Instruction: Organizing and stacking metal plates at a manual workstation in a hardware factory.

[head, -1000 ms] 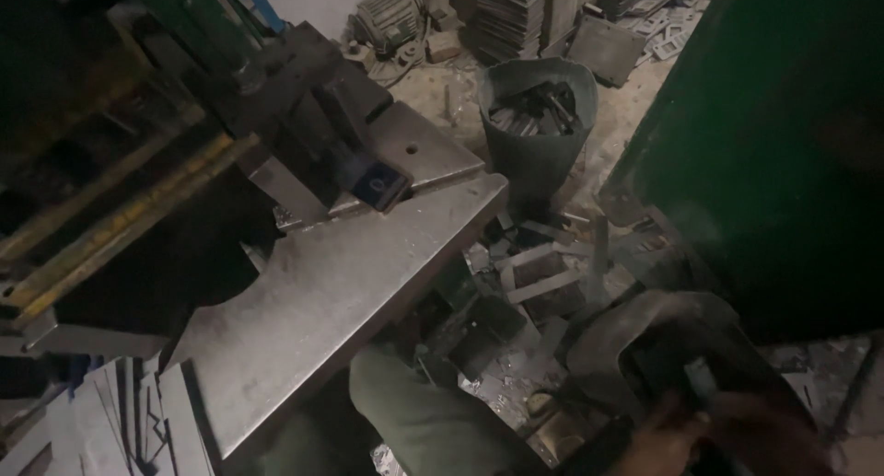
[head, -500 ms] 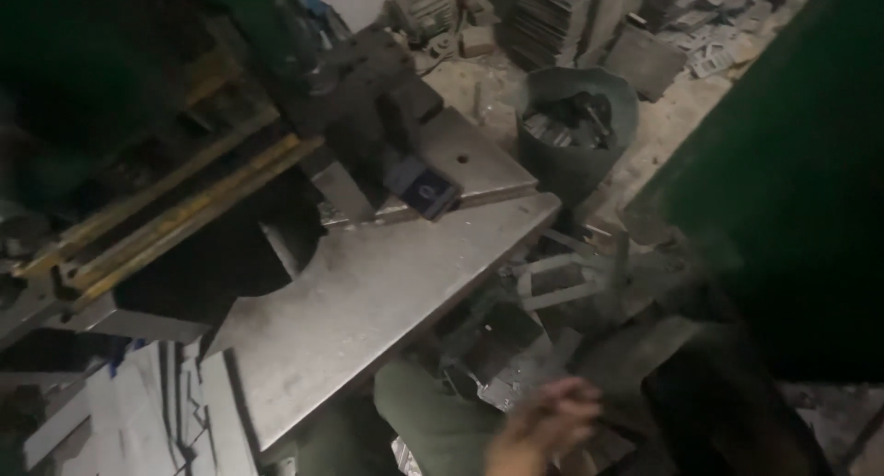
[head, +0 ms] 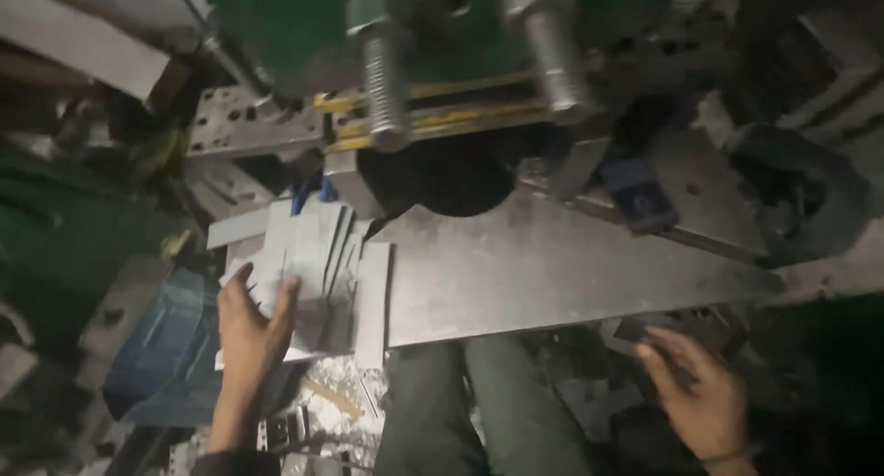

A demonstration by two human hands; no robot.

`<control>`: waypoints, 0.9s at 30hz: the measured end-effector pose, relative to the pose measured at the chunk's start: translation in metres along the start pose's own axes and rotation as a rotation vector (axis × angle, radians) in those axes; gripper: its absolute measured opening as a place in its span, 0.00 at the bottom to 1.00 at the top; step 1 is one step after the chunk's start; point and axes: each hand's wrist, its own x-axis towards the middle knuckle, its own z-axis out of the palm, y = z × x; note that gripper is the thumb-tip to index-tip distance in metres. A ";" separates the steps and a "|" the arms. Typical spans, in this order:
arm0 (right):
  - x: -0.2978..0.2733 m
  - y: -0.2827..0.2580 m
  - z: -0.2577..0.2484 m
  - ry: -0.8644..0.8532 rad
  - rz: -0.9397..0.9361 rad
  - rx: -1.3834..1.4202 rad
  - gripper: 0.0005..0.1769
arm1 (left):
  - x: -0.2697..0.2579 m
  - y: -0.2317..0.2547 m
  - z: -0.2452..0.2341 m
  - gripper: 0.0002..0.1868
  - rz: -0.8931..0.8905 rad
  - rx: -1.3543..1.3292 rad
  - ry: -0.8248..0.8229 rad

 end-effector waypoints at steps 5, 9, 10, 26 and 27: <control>0.013 -0.051 0.058 -0.136 -0.412 0.124 0.16 | 0.007 0.027 0.004 0.59 -0.415 -0.047 -0.387; 0.016 -0.101 0.092 -0.142 -0.615 0.091 0.16 | 0.005 -0.058 0.054 0.60 0.072 0.320 -0.131; 0.021 -0.105 0.103 -0.149 -0.649 0.087 0.14 | 0.009 -0.051 0.052 0.59 -0.041 0.314 -0.196; 0.056 -0.110 0.147 0.083 -0.476 -0.024 0.08 | 0.030 -0.052 0.053 0.44 -0.187 0.502 -0.368; 0.058 -0.107 0.151 0.083 -0.477 -0.025 0.08 | 0.030 -0.055 0.054 0.44 -0.188 0.500 -0.368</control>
